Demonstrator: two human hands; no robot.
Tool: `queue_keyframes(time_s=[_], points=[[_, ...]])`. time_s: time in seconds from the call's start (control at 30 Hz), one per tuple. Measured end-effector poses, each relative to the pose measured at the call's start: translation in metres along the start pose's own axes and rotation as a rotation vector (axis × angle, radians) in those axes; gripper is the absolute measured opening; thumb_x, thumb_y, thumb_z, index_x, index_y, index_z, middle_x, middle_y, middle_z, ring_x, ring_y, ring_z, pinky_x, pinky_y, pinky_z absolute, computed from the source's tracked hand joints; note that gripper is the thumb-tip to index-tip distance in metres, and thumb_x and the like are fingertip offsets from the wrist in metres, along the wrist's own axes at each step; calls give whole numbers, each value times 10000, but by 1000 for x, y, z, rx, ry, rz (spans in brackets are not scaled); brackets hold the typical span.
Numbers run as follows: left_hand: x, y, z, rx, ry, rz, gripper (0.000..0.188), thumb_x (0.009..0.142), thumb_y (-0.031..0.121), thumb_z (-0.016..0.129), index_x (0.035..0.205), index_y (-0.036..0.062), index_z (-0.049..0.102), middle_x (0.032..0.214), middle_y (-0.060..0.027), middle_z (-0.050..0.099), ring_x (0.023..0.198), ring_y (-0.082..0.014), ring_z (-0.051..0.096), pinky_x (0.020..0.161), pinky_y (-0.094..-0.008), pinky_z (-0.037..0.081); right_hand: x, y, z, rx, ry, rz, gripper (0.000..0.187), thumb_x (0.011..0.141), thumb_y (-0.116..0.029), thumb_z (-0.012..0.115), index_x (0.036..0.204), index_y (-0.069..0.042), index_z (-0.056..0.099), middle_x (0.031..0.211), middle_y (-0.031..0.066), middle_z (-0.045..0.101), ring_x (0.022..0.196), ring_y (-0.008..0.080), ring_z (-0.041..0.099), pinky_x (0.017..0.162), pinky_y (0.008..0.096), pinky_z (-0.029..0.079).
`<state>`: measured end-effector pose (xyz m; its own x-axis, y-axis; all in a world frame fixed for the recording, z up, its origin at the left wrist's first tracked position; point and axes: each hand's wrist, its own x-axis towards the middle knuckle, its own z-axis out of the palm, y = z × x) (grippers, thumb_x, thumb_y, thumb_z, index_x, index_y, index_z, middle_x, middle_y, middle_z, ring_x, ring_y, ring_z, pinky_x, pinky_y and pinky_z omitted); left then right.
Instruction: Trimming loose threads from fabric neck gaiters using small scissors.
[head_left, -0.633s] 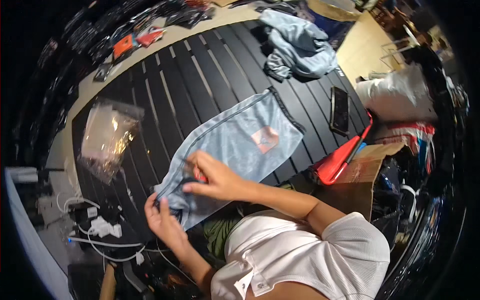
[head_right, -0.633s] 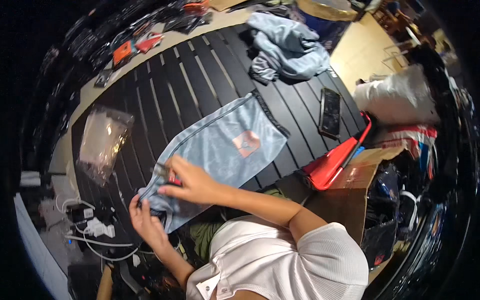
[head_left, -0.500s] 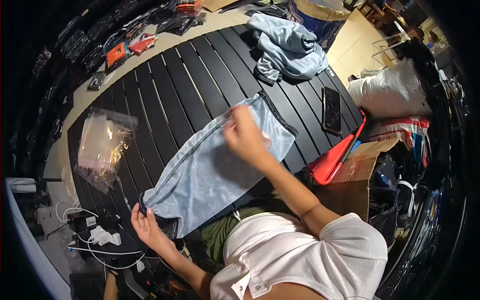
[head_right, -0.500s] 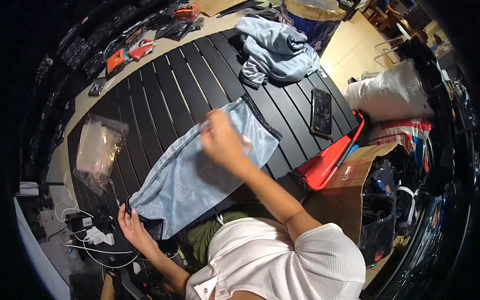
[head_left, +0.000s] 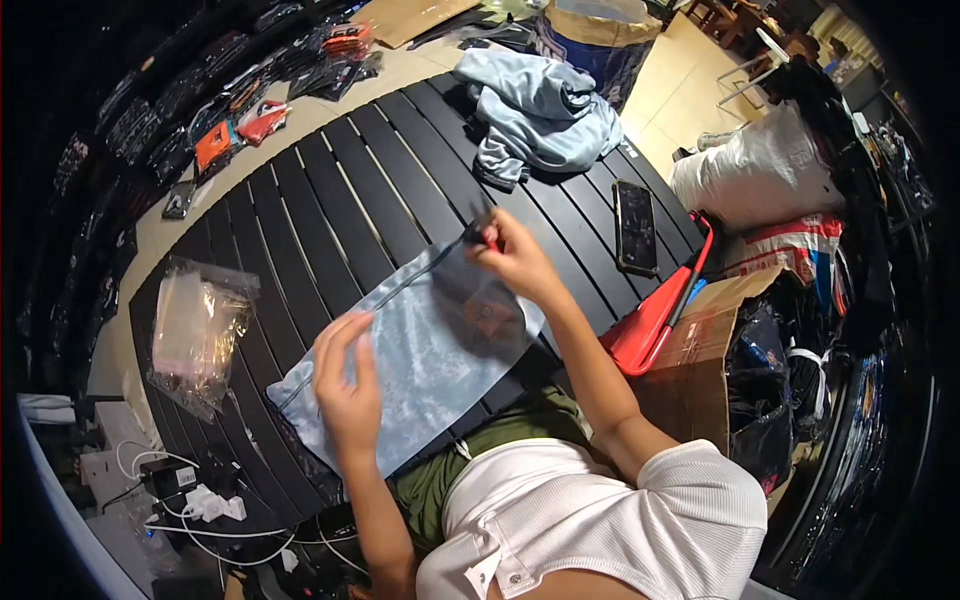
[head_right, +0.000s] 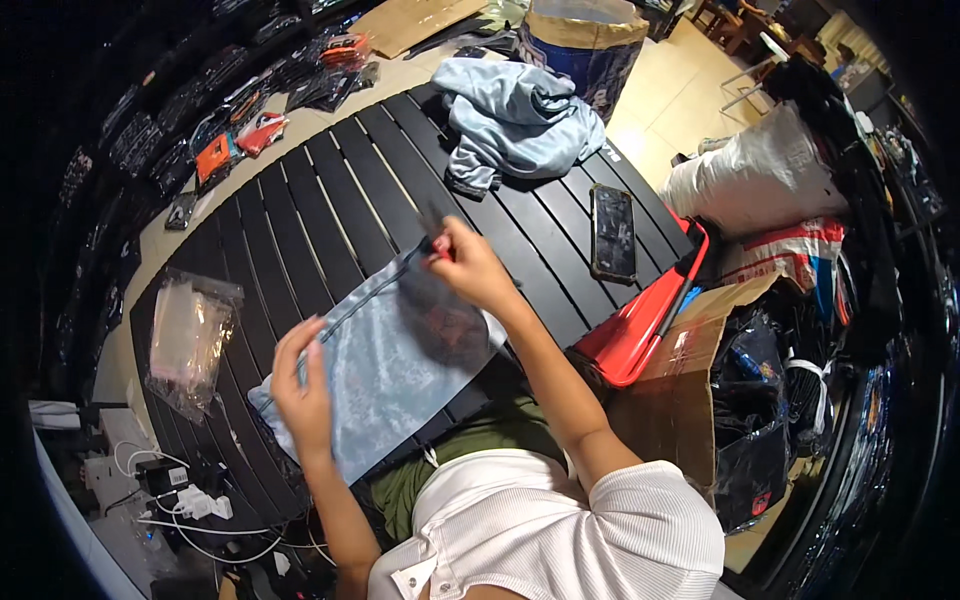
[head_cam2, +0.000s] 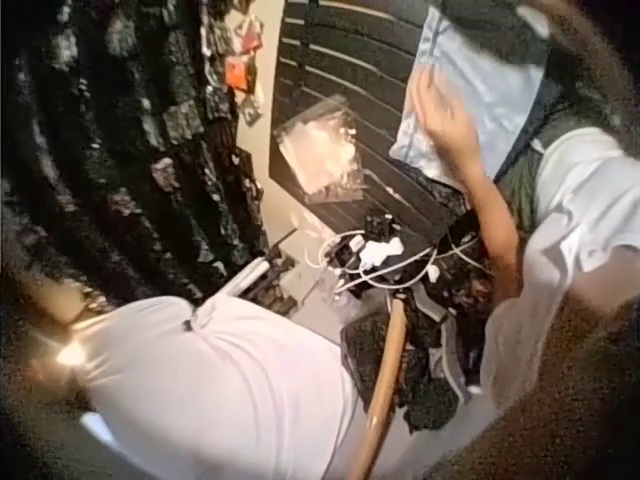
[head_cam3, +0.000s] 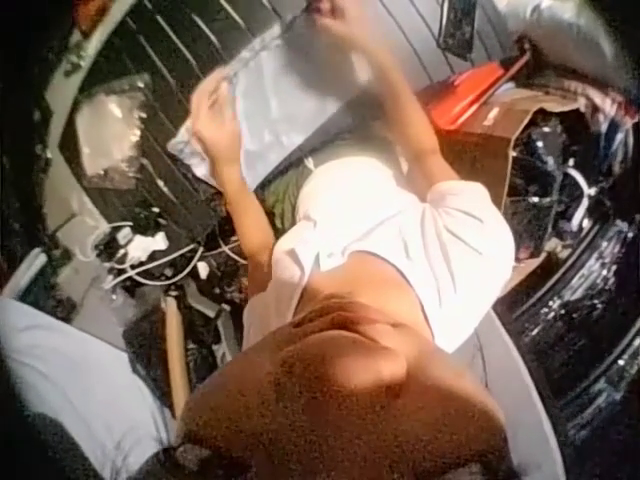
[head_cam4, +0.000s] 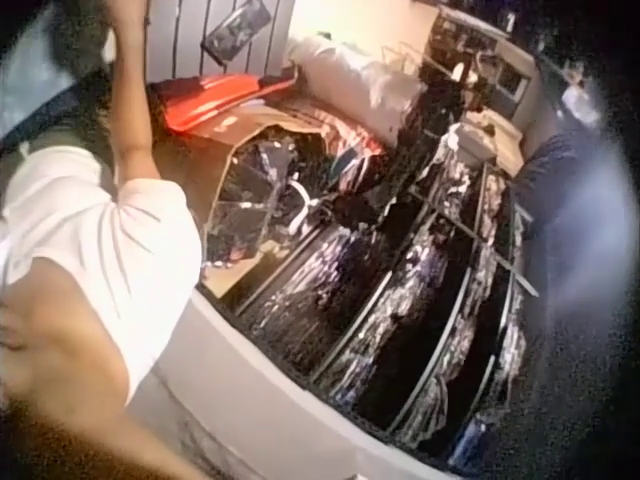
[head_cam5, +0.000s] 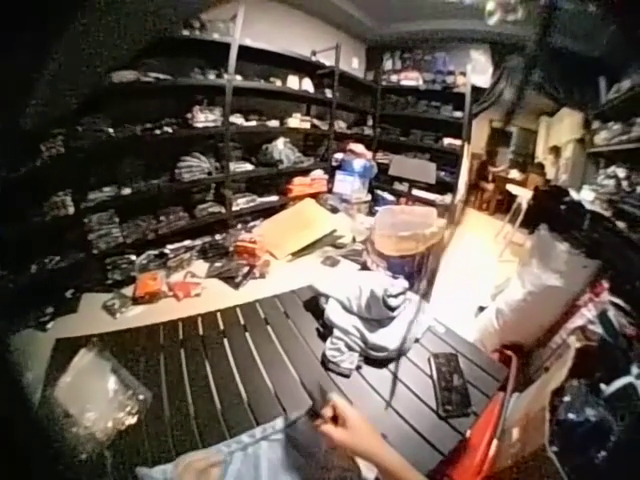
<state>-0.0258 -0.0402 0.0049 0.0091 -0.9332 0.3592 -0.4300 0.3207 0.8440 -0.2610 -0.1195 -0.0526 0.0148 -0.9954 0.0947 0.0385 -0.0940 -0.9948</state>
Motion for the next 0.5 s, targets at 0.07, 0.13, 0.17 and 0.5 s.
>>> queue_keyframes(time_s=[0.07,0.13,0.17,0.5], points=[[27,5,25,-70,-165,87,210,852,62,523,1042,13,597,1072,-140,592,1095,-260,505,932,-344,378,-14,-25,-2,5,-295,132,283,715,5,645,770,-74,379,714,-49,348,656,37,362,583,189,343],[44,3,46,-109,-331,154,251,876,177,525,1060,21,596,1118,-147,580,1164,-292,464,943,-354,374,-26,-50,4,139,-476,106,281,754,26,619,765,-83,359,740,-48,406,667,22,389,583,177,353],[48,0,53,-142,-443,186,299,888,248,524,1074,25,592,1146,-148,569,1200,-303,437,950,-357,369,-30,-49,3,164,-493,95,284,754,32,623,777,-83,365,766,-44,415,708,24,407,607,180,362],[80,-19,54,-400,-902,-246,257,853,251,605,777,8,635,625,58,516,595,-25,426,534,-194,347,-33,-45,-11,84,-403,171,358,714,-11,693,749,-102,349,787,-17,454,731,50,413,632,188,366]])
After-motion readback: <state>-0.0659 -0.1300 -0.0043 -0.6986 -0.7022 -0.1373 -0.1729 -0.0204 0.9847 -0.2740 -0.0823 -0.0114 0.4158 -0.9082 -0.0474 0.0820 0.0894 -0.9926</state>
